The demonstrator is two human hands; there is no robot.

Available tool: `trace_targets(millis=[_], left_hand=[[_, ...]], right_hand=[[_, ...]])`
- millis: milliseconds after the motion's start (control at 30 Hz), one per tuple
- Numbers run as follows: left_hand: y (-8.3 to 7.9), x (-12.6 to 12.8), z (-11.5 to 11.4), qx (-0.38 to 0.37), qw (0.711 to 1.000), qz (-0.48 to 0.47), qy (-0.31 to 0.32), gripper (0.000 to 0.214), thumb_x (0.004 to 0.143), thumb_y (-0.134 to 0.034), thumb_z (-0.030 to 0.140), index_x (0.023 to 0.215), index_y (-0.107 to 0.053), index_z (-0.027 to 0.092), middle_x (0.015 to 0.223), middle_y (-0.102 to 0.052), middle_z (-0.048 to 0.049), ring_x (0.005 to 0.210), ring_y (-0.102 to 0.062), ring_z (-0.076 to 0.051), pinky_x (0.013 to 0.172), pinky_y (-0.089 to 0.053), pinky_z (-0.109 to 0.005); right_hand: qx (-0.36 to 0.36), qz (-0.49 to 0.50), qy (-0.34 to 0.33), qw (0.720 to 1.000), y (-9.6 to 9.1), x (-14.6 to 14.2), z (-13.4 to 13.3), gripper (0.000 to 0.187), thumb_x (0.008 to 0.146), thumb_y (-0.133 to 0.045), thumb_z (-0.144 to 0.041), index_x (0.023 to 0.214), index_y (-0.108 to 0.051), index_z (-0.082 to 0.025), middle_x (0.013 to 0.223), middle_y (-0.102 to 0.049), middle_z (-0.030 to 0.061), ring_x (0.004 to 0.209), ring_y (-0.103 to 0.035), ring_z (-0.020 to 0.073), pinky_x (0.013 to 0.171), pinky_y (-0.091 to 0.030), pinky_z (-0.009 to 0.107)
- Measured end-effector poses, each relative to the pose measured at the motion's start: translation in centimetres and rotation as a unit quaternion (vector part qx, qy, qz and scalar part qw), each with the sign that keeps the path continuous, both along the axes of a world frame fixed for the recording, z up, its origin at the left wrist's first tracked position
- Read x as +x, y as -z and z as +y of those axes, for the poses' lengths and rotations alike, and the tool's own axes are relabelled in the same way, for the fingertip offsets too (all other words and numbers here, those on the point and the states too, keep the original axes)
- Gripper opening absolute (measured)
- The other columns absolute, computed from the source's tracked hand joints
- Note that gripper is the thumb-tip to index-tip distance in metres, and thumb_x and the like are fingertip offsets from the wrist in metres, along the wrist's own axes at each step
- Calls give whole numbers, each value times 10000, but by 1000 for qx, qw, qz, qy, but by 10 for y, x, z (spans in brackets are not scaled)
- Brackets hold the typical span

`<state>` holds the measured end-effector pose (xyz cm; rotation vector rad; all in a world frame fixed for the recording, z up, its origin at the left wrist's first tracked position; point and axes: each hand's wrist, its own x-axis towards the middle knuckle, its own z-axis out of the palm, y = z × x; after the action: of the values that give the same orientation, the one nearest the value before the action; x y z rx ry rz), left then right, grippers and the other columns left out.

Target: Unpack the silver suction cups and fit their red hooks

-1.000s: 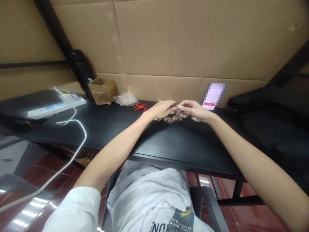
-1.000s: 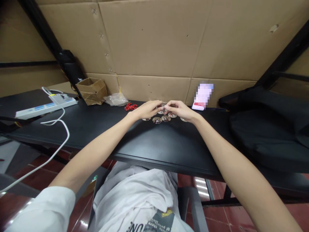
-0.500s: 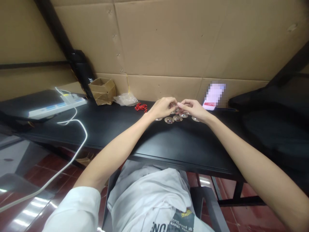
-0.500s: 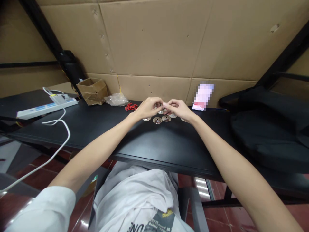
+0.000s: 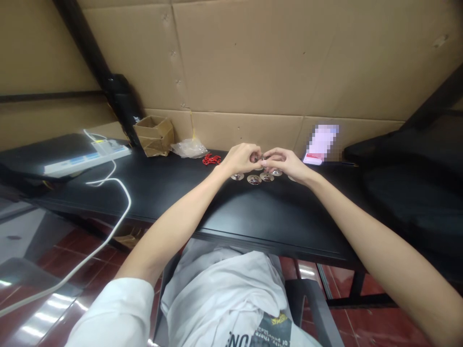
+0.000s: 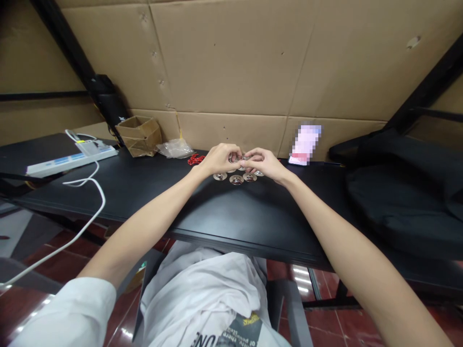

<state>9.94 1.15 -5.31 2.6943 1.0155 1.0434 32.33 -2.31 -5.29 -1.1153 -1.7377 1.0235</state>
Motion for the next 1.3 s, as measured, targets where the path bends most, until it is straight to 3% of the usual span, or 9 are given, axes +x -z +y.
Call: trace_targets(millis=[200, 500, 733, 867, 967, 1100, 1167, 1233, 1300], left_hand=[[-2, -2, 1, 5, 1000, 14, -22, 132, 843, -777, 342, 867, -757, 214, 851, -744, -19, 761, -634, -182, 690, -404, -301], [0, -1, 5, 34, 999, 29, -21, 98, 824, -747, 308, 832, -726, 213, 855, -744, -30, 772, -636, -195, 702, -421, -316], [3, -44, 30, 7, 978, -40, -205, 98, 886, -675, 295, 912, -715, 210, 886, -748, -72, 902, -688, -249, 861, -519, -359], [7, -67, 44, -44, 951, -42, -303, 137, 892, -666, 285, 986, -727, 207, 987, -754, -114, 1019, -701, -297, 951, -540, -419], [8, -70, 45, -62, 943, -37, -325, 225, 857, -673, 214, 1074, -730, 212, 1042, -755, -135, 1090, -700, -326, 990, -542, -452], [7, -62, 39, -85, 946, -26, -313, 338, 847, -683, 170, 1182, -703, 206, 1087, -755, -152, 1100, -710, -346, 1009, -536, -479], [8, -55, 37, -89, 955, -18, -282, 314, 856, -668, 152, 1165, -708, 199, 1082, -761, -147, 1058, -721, -330, 981, -542, -459], [10, -47, 36, -87, 969, -6, -231, 268, 850, -661, 132, 1104, -722, 194, 1042, -771, -124, 990, -726, -296, 927, -550, -412], [13, -38, 35, -82, 982, 10, -170, 234, 834, -670, 118, 1047, -733, 193, 990, -777, -96, 922, -720, -258, 876, -547, -365]], right_hand=[[4, -46, -33, 998, 3, 5, 3, 490, 753, -951, -615, 1048, -843, -240, 978, -829, 94, 862, -759, 268, 724, -624, 390], [26, -78, -47, 996, -4, 5, -3, 486, 654, -1016, -540, 978, -846, -221, 963, -821, 83, 909, -762, 276, 825, -624, 413], [50, -201, -173, 963, -4, -4, -14, 532, 612, -996, -556, 996, -847, -219, 928, -801, 49, 840, -709, 215, 782, -550, 350], [97, -267, -164, 945, -2, -1, -9, 507, 595, -994, -574, 959, -859, -248, 925, -745, 21, 834, -653, 204, 756, -496, 327], [114, -287, -152, 939, -5, 11, -4, 499, 605, -987, -593, 968, -871, -271, 992, -736, 27, 856, -641, 210, 784, -495, 335], [116, -295, -82, 945, -3, 37, 14, 534, 670, -954, -612, 1073, -868, -274, 1061, -763, 51, 908, -657, 248, 829, -511, 358], [130, -292, 7, 948, 4, 54, 28, 436, 858, -818, -580, 1108, -855, -224, 1086, -766, 94, 894, -673, 256, 847, -525, 372], [169, -339, 137, 916, 14, 71, 42, 356, 969, -686, -427, 1128, -838, -147, 1133, -743, 159, 919, -685, 271, 910, -528, 396], [165, -412, 200, 873, 25, 85, 53, 350, 980, -650, -341, 1200, -817, -126, 1159, -729, 191, 989, -694, 300, 972, -522, 422]])
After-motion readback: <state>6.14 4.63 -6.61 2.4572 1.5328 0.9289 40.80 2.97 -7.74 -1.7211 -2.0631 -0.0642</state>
